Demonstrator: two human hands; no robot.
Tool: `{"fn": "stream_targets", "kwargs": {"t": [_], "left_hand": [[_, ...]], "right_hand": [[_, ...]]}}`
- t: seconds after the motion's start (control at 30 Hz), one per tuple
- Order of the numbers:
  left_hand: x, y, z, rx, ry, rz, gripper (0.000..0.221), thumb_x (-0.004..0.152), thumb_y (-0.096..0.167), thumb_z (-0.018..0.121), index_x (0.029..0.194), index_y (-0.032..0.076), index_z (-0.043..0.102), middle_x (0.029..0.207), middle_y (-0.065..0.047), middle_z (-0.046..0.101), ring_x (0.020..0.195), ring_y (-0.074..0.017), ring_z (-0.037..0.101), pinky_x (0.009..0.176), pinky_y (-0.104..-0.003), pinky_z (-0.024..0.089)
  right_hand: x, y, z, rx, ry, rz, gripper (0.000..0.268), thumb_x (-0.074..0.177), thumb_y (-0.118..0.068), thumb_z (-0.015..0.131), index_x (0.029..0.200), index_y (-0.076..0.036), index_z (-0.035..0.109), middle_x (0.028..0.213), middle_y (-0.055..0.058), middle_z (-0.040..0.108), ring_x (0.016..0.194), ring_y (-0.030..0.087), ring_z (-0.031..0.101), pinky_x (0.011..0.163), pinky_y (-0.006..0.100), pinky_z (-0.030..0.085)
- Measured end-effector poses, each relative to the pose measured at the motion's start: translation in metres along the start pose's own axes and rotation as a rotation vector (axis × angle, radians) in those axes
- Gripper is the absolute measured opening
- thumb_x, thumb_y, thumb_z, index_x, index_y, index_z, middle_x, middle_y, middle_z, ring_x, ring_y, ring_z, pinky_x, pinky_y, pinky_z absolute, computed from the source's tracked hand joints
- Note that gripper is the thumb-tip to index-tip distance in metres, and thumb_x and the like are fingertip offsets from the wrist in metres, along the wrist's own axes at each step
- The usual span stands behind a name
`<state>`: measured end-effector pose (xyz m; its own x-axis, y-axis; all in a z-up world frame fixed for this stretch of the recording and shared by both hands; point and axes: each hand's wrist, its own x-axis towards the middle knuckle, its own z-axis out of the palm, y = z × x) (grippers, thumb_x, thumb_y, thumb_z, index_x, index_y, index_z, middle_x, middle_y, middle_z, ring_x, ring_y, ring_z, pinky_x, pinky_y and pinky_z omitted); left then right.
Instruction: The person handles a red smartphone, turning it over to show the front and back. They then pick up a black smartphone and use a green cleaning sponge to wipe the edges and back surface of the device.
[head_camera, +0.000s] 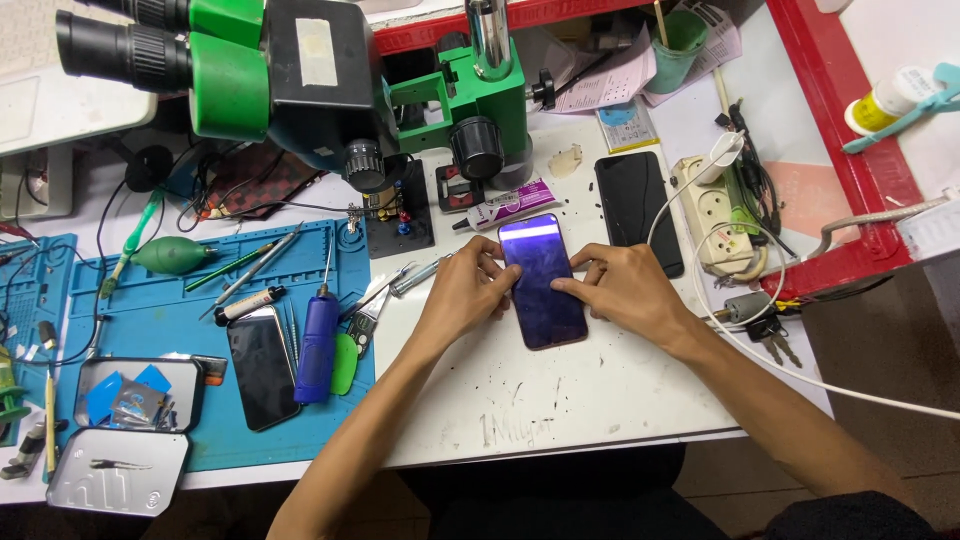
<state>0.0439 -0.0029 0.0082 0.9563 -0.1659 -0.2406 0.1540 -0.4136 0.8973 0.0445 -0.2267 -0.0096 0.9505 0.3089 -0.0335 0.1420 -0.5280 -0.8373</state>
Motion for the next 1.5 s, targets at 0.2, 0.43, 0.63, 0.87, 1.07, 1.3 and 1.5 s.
{"fn": "stream_targets", "kwargs": {"t": [0.2, 0.43, 0.63, 0.87, 1.07, 1.3, 1.5], "left_hand": [[0.013, -0.001, 0.001, 0.019, 0.014, -0.009, 0.027, 0.09, 0.015, 0.069, 0.098, -0.01, 0.061, 0.063, -0.017, 0.069, 0.044, -0.0196, 0.067, 0.04, -0.028, 0.058], [0.024, -0.006, 0.005, 0.383, 0.09, 0.075, 0.033, 0.091, 0.037, 0.066, 0.088, 0.004, 0.061, 0.063, -0.016, 0.07, 0.076, -0.0431, 0.074, 0.074, -0.054, 0.057], [0.018, 0.002, 0.011, 0.617, 0.074, 0.018, 0.043, 0.095, 0.05, 0.054, 0.096, 0.007, 0.059, 0.082, -0.025, 0.073, 0.091, -0.0502, 0.072, 0.079, -0.058, 0.056], [0.003, 0.014, 0.008, 0.625, 0.059, 0.07, 0.039, 0.095, 0.044, 0.059, 0.101, 0.005, 0.059, 0.091, -0.026, 0.073, 0.091, -0.0516, 0.071, 0.079, -0.059, 0.056], [-0.02, 0.008, 0.0, 0.646, -0.019, 0.234, 0.054, 0.088, 0.044, 0.069, 0.125, 0.009, 0.055, 0.115, -0.02, 0.064, 0.1, -0.0452, 0.067, 0.079, -0.059, 0.057], [-0.052, 0.01, -0.005, 0.835, -0.25, 0.286, 0.076, 0.09, 0.051, 0.065, 0.155, 0.019, 0.041, 0.154, -0.023, 0.042, 0.134, -0.0398, 0.042, 0.102, -0.049, 0.038], [-0.036, -0.018, 0.01, 0.897, -0.165, 0.386, 0.078, 0.089, 0.063, 0.061, 0.154, 0.025, 0.041, 0.153, -0.019, 0.044, 0.136, -0.0361, 0.041, 0.106, -0.055, 0.031]], "right_hand": [[0.001, -0.001, 0.003, 0.011, 0.041, 0.005, 0.023, 0.08, -0.012, 0.081, 0.094, 0.004, 0.072, 0.055, 0.011, 0.072, 0.036, 0.015, 0.064, 0.04, 0.023, 0.05], [0.003, -0.001, 0.003, 0.024, 0.056, -0.008, 0.023, 0.079, -0.012, 0.081, 0.09, 0.005, 0.071, 0.052, 0.01, 0.07, 0.033, 0.013, 0.062, 0.034, 0.021, 0.048], [0.003, -0.001, 0.004, 0.04, 0.056, -0.02, 0.022, 0.079, -0.012, 0.082, 0.088, 0.005, 0.07, 0.05, 0.01, 0.069, 0.031, 0.013, 0.06, 0.031, 0.02, 0.047], [0.006, 0.012, 0.004, -0.105, 0.07, -0.072, 0.012, 0.083, -0.01, 0.077, 0.083, 0.0, 0.071, 0.047, 0.007, 0.066, 0.033, 0.013, 0.061, 0.035, 0.022, 0.045], [0.008, 0.02, -0.02, -0.508, 0.228, -0.166, 0.017, 0.083, -0.02, 0.08, 0.091, -0.008, 0.07, 0.061, 0.004, 0.066, 0.056, 0.019, 0.066, 0.047, 0.026, 0.05], [0.002, 0.004, -0.038, -0.79, 0.16, 0.051, 0.082, 0.085, -0.04, 0.073, 0.144, 0.008, 0.045, 0.13, 0.031, 0.056, 0.123, 0.045, 0.056, 0.09, 0.052, 0.056], [-0.004, -0.016, -0.051, -0.709, 0.092, 0.252, 0.098, 0.082, -0.045, 0.07, 0.152, 0.012, 0.031, 0.125, 0.035, 0.057, 0.117, 0.051, 0.057, 0.086, 0.058, 0.057]]}}
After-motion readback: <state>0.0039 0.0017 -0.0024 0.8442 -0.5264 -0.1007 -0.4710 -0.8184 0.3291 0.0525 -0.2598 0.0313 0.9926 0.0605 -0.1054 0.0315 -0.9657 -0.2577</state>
